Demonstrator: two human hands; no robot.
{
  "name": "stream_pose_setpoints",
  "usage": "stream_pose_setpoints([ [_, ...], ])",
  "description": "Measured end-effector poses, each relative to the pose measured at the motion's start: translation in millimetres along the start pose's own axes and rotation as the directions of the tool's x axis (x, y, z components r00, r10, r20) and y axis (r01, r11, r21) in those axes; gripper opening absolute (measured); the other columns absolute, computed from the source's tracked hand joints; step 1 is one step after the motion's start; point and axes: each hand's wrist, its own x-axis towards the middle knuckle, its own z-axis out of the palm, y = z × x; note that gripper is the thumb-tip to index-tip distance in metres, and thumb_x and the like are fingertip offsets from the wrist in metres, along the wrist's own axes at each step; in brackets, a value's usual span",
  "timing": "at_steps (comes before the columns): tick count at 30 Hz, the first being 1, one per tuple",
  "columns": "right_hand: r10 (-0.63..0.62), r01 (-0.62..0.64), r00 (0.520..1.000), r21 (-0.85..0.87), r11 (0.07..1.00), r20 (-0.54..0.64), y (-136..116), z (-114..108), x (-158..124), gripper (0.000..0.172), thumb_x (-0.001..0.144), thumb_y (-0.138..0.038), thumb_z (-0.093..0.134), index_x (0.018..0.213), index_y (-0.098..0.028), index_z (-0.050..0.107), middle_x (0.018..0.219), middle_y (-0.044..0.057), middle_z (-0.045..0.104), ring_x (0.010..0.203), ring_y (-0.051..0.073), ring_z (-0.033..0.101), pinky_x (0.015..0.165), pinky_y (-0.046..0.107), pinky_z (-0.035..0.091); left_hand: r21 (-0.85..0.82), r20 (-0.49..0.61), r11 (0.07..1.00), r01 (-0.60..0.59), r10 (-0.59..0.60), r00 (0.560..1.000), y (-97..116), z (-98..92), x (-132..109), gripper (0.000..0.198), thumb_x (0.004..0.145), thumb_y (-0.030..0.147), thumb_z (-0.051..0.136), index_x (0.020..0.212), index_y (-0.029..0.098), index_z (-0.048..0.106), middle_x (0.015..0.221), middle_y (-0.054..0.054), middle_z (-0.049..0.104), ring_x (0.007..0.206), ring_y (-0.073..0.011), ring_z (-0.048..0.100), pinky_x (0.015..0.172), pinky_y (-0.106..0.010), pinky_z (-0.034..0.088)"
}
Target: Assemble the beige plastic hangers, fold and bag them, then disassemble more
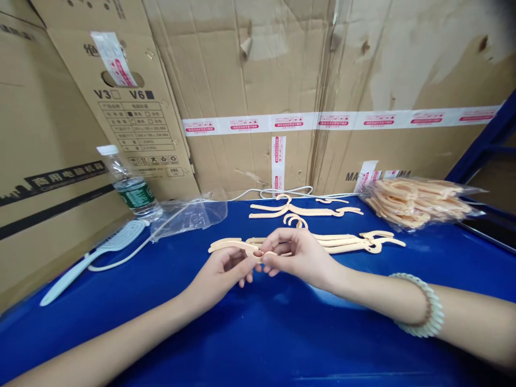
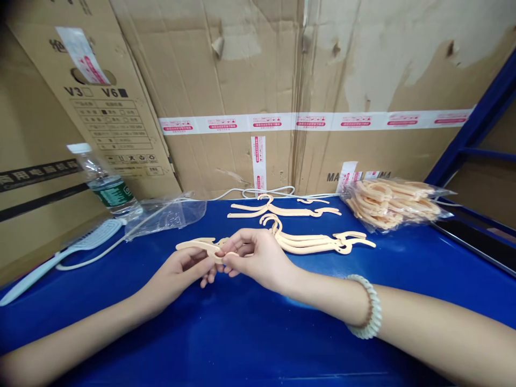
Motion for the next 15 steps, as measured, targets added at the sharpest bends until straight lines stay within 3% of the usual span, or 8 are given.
stream_pose_setpoints([
  [3,-0.095,0.098,0.995,-0.110,0.989,0.040,-4,-3,4,0.033,0.068,-0.038,0.080,0.087,-0.017,0.063,0.074,0.002,0.071,0.071,0.017,0.069,0.062,0.029,0.059,-0.037,-0.061,0.999,0.027,-0.029,0.998,1,0.1,0,0.038,0.081,0.052,0.066,0.080,0.014,0.062,0.068,-0.002,0.064,0.054,-0.0117,0.056,0.050,-0.023,0.047],
  [6,-0.279,0.262,0.960,-0.405,0.876,0.017,-12,-34,14,0.025,0.076,-0.041,0.073,0.084,-0.019,0.066,0.082,0.004,0.071,0.075,0.018,0.069,0.069,0.031,0.057,-0.097,-0.088,0.995,0.027,-0.035,0.995,2,-1.3,0,0.037,0.082,0.052,0.065,0.080,0.015,0.059,0.072,-0.003,0.067,0.055,-0.0122,0.058,0.051,-0.024,0.048],
  [8,-0.389,0.316,0.920,-0.663,0.679,0.041,-16,-69,25,0.019,0.082,-0.036,0.067,0.091,-0.019,0.067,0.093,0.007,0.072,0.084,0.020,0.068,0.077,0.034,0.055,-0.136,-0.103,0.990,0.031,-0.045,0.994,2,-2.3,0,0.036,0.083,0.051,0.065,0.080,0.016,0.057,0.074,-0.004,0.068,0.056,-0.0125,0.058,0.052,-0.025,0.048],
  [11,-0.344,0.128,0.937,-0.976,0.177,0.061,-16,-126,40,0.026,0.084,-0.021,0.060,0.109,-0.018,0.066,0.107,0.012,0.070,0.100,0.026,0.065,0.090,0.041,0.049,-0.171,-0.132,0.985,0.035,-0.058,0.990,2,-3.2,2,0.036,0.082,0.050,0.067,0.080,0.016,0.054,0.073,-0.004,0.068,0.055,-0.0127,0.057,0.051,-0.025,0.047],
  [15,-0.251,0.078,0.967,-0.991,0.107,0.049,-4,-168,46,0.017,0.079,-0.017,0.060,0.093,-0.014,0.070,0.098,0.014,0.072,0.094,0.029,0.067,0.086,0.039,0.050,-0.152,-0.156,0.987,0.043,-0.067,0.985,1,-5.6,4,0.035,0.081,0.047,0.070,0.076,0.017,0.054,0.071,-0.001,0.064,0.057,-0.0112,0.055,0.054,-0.025,0.047],
])
